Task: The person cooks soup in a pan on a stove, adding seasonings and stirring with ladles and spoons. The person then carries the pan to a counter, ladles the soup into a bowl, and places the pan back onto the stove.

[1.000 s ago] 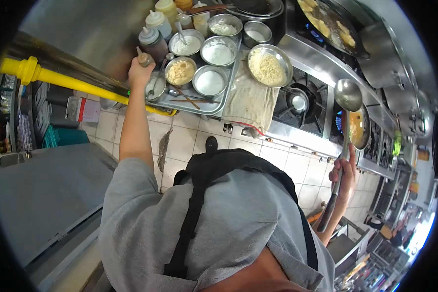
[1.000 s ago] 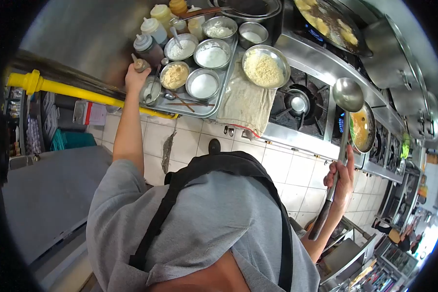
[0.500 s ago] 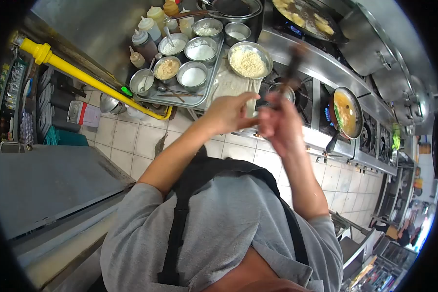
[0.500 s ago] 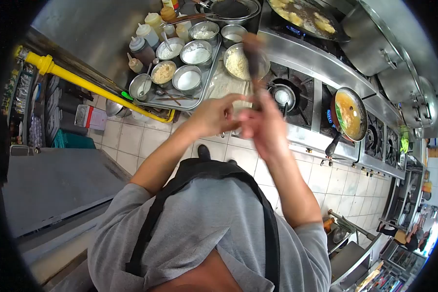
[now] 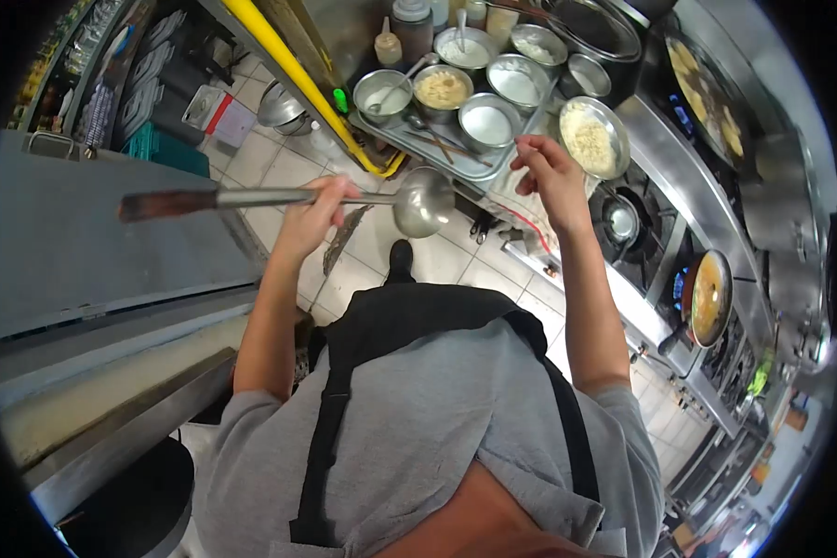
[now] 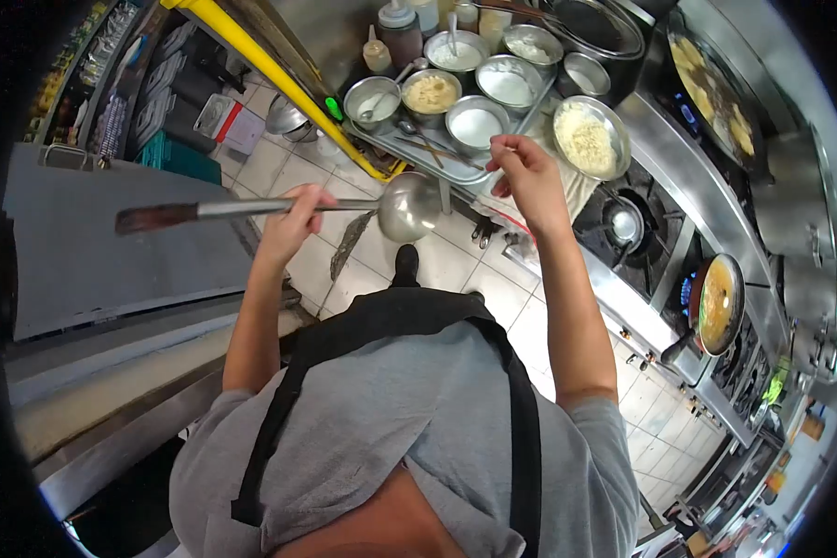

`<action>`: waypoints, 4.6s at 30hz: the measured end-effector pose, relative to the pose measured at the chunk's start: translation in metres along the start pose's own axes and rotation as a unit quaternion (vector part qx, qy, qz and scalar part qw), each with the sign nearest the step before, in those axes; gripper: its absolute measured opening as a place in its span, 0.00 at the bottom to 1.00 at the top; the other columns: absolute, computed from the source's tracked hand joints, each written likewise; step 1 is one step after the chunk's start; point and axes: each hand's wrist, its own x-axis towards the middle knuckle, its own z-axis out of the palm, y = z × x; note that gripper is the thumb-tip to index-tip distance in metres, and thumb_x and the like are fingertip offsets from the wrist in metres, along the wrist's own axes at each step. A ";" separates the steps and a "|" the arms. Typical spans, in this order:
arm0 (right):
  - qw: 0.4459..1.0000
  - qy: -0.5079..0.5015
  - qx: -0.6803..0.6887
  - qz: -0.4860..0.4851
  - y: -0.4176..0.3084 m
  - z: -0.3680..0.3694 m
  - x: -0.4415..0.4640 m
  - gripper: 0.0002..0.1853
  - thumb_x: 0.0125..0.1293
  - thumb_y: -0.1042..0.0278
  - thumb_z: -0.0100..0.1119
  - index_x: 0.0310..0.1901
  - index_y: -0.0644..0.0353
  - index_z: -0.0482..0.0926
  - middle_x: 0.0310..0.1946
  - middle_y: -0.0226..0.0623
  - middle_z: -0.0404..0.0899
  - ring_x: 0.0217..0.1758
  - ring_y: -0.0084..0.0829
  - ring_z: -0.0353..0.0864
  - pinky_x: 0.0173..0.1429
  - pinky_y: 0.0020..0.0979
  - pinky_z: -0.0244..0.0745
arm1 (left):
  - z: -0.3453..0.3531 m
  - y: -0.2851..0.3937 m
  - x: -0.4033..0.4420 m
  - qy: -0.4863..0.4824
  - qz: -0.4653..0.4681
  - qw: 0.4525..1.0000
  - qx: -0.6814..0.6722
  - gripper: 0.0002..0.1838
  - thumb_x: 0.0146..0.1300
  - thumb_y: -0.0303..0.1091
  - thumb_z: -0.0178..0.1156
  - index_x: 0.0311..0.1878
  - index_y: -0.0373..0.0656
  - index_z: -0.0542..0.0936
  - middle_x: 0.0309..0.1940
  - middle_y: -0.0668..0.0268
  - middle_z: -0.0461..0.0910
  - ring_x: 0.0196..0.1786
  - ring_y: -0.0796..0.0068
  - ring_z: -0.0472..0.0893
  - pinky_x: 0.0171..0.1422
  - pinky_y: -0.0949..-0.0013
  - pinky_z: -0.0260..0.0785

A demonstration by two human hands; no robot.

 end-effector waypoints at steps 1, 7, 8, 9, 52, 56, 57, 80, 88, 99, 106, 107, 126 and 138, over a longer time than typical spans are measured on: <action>1.000 -0.002 -0.006 -0.004 0.010 0.009 0.022 0.15 0.71 0.61 0.57 0.51 0.62 0.79 0.31 0.32 0.81 0.22 0.19 0.75 0.27 0.21 0.69 | -0.016 -0.004 -0.004 0.018 -0.011 1.000 -0.013 0.19 0.75 0.44 0.51 0.36 0.38 0.82 0.18 0.73 0.72 0.21 0.85 0.68 0.26 0.76 0.61; 0.996 -0.004 -0.087 0.010 0.028 0.079 0.127 0.23 0.66 0.60 0.63 0.58 0.65 0.75 0.35 0.38 0.82 0.22 0.23 0.77 0.26 0.25 0.73 | -0.075 -0.026 -0.002 0.075 -0.025 0.996 -0.027 0.21 0.76 0.43 0.49 0.37 0.37 0.83 0.15 0.73 0.69 0.19 0.86 0.64 0.24 0.77 0.55; 0.992 0.039 -0.120 -0.013 0.037 0.092 0.147 0.26 0.63 0.59 0.64 0.59 0.67 0.74 0.34 0.41 0.83 0.21 0.25 0.78 0.25 0.27 0.73 | -0.083 -0.030 0.001 0.080 -0.035 0.996 -0.029 0.21 0.76 0.43 0.49 0.37 0.37 0.83 0.15 0.73 0.69 0.19 0.86 0.64 0.24 0.77 0.55; 0.991 0.060 -0.118 0.029 0.042 0.102 0.167 0.29 0.62 0.59 0.65 0.60 0.67 0.72 0.35 0.41 0.83 0.21 0.26 0.78 0.25 0.28 0.74 | -0.088 -0.032 0.005 0.075 -0.047 0.995 -0.033 0.21 0.76 0.44 0.49 0.38 0.37 0.83 0.15 0.73 0.69 0.19 0.86 0.64 0.24 0.77 0.55; 0.907 0.191 -0.323 -0.191 0.000 0.095 0.164 0.13 0.67 0.57 0.57 0.41 0.56 0.84 0.31 0.35 0.87 0.35 0.38 0.87 0.42 0.36 0.79 | -0.129 -0.050 0.070 0.205 -0.016 0.964 -0.166 0.25 0.76 0.52 0.46 0.42 0.38 0.80 0.18 0.70 0.70 0.21 0.85 0.66 0.25 0.78 0.56; 0.881 0.213 -0.405 -0.119 0.022 0.089 0.163 0.14 0.68 0.57 0.54 0.43 0.55 0.84 0.31 0.35 0.87 0.36 0.40 0.87 0.44 0.36 0.79 | -0.125 -0.050 0.073 0.195 -0.019 0.967 -0.165 0.25 0.77 0.52 0.45 0.41 0.38 0.80 0.18 0.70 0.70 0.21 0.85 0.66 0.25 0.78 0.56; 0.893 0.217 -0.377 -0.114 0.027 0.089 0.166 0.14 0.68 0.57 0.53 0.43 0.55 0.84 0.32 0.35 0.88 0.37 0.39 0.87 0.45 0.35 0.78 | -0.125 -0.049 0.074 0.191 -0.017 0.967 -0.165 0.25 0.77 0.52 0.45 0.41 0.38 0.80 0.18 0.70 0.70 0.20 0.85 0.66 0.25 0.78 0.56; 0.972 0.226 0.053 0.027 0.035 0.067 0.155 0.13 0.68 0.64 0.54 0.45 0.64 0.79 0.34 0.37 0.87 0.20 0.18 0.73 0.23 0.22 0.63 | -0.113 -0.040 0.087 0.189 -0.007 0.967 -0.170 0.25 0.77 0.51 0.45 0.41 0.37 0.80 0.18 0.69 0.71 0.20 0.84 0.66 0.25 0.79 0.56; 0.946 0.225 -0.168 -0.162 -0.021 0.084 0.104 0.11 0.71 0.66 0.56 0.45 0.66 0.82 0.31 0.36 0.87 0.29 0.18 0.80 0.35 0.22 0.73 | -0.090 -0.027 0.111 0.158 0.016 0.971 -0.179 0.25 0.78 0.51 0.44 0.42 0.38 0.80 0.17 0.69 0.71 0.19 0.84 0.65 0.25 0.79 0.56; 0.904 0.296 -0.305 -0.036 0.075 0.020 0.104 0.14 0.68 0.59 0.56 0.43 0.61 0.83 0.32 0.36 0.88 0.35 0.33 0.87 0.43 0.33 0.78 | -0.089 -0.028 0.120 0.135 0.016 0.976 -0.169 0.26 0.78 0.52 0.43 0.42 0.38 0.80 0.18 0.69 0.70 0.21 0.84 0.66 0.26 0.78 0.57; 0.956 0.287 -0.041 0.040 0.093 0.014 0.103 0.13 0.68 0.63 0.53 0.44 0.63 0.81 0.32 0.38 0.87 0.20 0.21 0.75 0.25 0.25 0.68 | -0.090 -0.024 0.117 0.131 0.023 0.978 -0.158 0.26 0.78 0.52 0.43 0.42 0.38 0.80 0.18 0.70 0.70 0.20 0.84 0.66 0.26 0.78 0.57; 0.957 0.286 0.012 0.054 0.094 0.011 0.101 0.12 0.67 0.65 0.52 0.43 0.64 0.80 0.32 0.38 0.87 0.18 0.19 0.72 0.22 0.23 0.65 | -0.090 -0.024 0.116 0.132 0.024 0.978 -0.157 0.26 0.78 0.52 0.43 0.42 0.38 0.80 0.18 0.70 0.70 0.20 0.84 0.66 0.26 0.78 0.57; 0.921 0.276 -0.223 -0.159 -0.017 0.059 0.069 0.09 0.69 0.65 0.58 0.44 0.60 0.83 0.32 0.35 0.88 0.32 0.25 0.85 0.39 0.26 0.77 | -0.067 -0.020 0.126 0.101 0.034 0.977 -0.182 0.27 0.78 0.53 0.42 0.43 0.37 0.78 0.18 0.69 0.70 0.21 0.83 0.66 0.26 0.78 0.57; 0.912 0.286 -0.290 -0.042 0.077 0.012 0.110 0.13 0.67 0.61 0.55 0.43 0.60 0.84 0.30 0.35 0.88 0.30 0.32 0.85 0.37 0.32 0.77 | -0.076 -0.026 0.122 0.128 0.019 0.974 -0.185 0.26 0.77 0.53 0.43 0.42 0.37 0.79 0.18 0.68 0.71 0.21 0.83 0.66 0.26 0.78 0.58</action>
